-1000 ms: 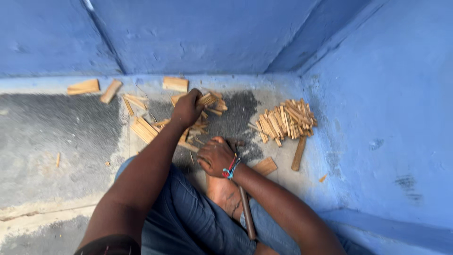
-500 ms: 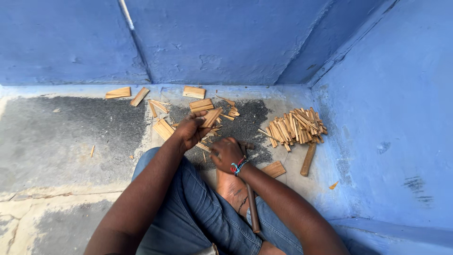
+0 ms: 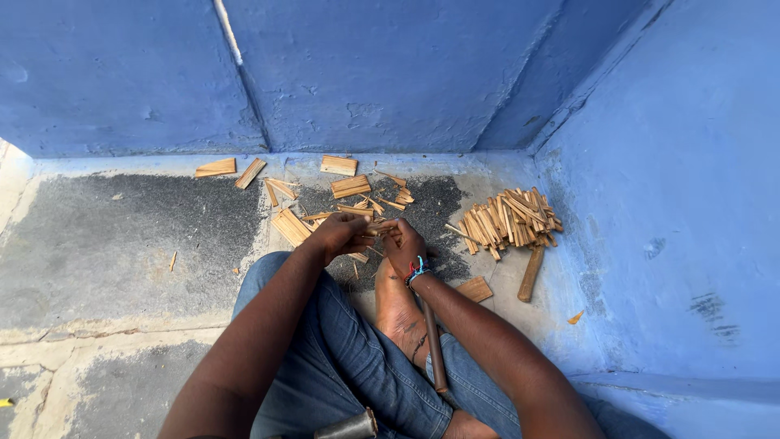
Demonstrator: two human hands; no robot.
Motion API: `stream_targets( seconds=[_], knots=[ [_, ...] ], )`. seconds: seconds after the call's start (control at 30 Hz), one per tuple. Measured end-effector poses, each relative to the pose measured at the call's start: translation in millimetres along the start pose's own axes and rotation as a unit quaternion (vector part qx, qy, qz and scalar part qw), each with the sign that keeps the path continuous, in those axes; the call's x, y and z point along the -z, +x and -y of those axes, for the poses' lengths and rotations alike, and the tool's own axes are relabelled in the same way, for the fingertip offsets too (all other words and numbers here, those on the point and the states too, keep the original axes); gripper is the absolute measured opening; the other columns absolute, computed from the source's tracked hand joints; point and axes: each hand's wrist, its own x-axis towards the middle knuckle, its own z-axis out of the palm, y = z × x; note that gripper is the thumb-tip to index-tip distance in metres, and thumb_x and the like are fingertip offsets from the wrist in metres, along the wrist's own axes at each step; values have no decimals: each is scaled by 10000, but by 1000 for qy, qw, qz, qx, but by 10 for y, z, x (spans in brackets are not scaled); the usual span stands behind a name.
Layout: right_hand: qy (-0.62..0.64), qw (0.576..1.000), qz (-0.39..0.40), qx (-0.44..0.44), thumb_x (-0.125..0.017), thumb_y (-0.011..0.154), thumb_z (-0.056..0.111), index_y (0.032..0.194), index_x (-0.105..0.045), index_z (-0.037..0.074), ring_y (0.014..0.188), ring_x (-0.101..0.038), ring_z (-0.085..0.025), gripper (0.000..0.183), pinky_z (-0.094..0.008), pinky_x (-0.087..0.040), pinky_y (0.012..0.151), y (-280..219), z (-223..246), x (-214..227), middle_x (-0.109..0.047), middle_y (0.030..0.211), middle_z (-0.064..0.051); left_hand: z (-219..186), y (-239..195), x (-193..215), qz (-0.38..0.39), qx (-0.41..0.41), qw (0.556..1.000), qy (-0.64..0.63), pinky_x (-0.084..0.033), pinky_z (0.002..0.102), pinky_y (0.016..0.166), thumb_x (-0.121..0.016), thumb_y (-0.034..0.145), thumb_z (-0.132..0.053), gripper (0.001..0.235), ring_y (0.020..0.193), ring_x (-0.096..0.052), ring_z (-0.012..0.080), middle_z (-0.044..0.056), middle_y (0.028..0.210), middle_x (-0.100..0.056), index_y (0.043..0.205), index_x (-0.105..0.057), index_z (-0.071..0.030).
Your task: The person sits on the floor and splits small pieces of wood into thinner slats using a hammer and a chisel. They repeatedly pick up wood pieces, position the chisel, strike it with the hammer, and then separate the resulting slats by hand.
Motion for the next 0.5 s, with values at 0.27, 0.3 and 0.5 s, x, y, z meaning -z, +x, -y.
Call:
stream_targets(
  seconds=[0.27,0.3,0.5],
  knots=[
    [-79,997,-15,3,-600,965,15,1046,-674,8,681,-760,-159,110,-308,-600,582,42,64,68,-740,779,-108,29,-167,-148,-90,-199,883,415,-596,383,801,-753,897,-283,440,898,-770,289,189,1043,-753,1264,-654,-61],
    [-86,996,-10,-1,-600,969,38,1033,-668,13,663,-752,-158,96,-314,-590,576,16,98,72,-730,759,-108,74,-151,-146,-116,-256,852,442,-585,402,827,-757,906,-268,387,937,-741,315,202,1066,-732,1226,-685,-63],
    [-194,979,14,60,-715,945,171,906,-615,19,572,-612,-187,186,-363,-470,541,18,154,51,-639,688,-120,225,83,14,-103,-233,900,353,-569,416,887,-701,942,-255,353,1003,-733,304,185,1088,-727,1227,-639,-57]
  ],
)
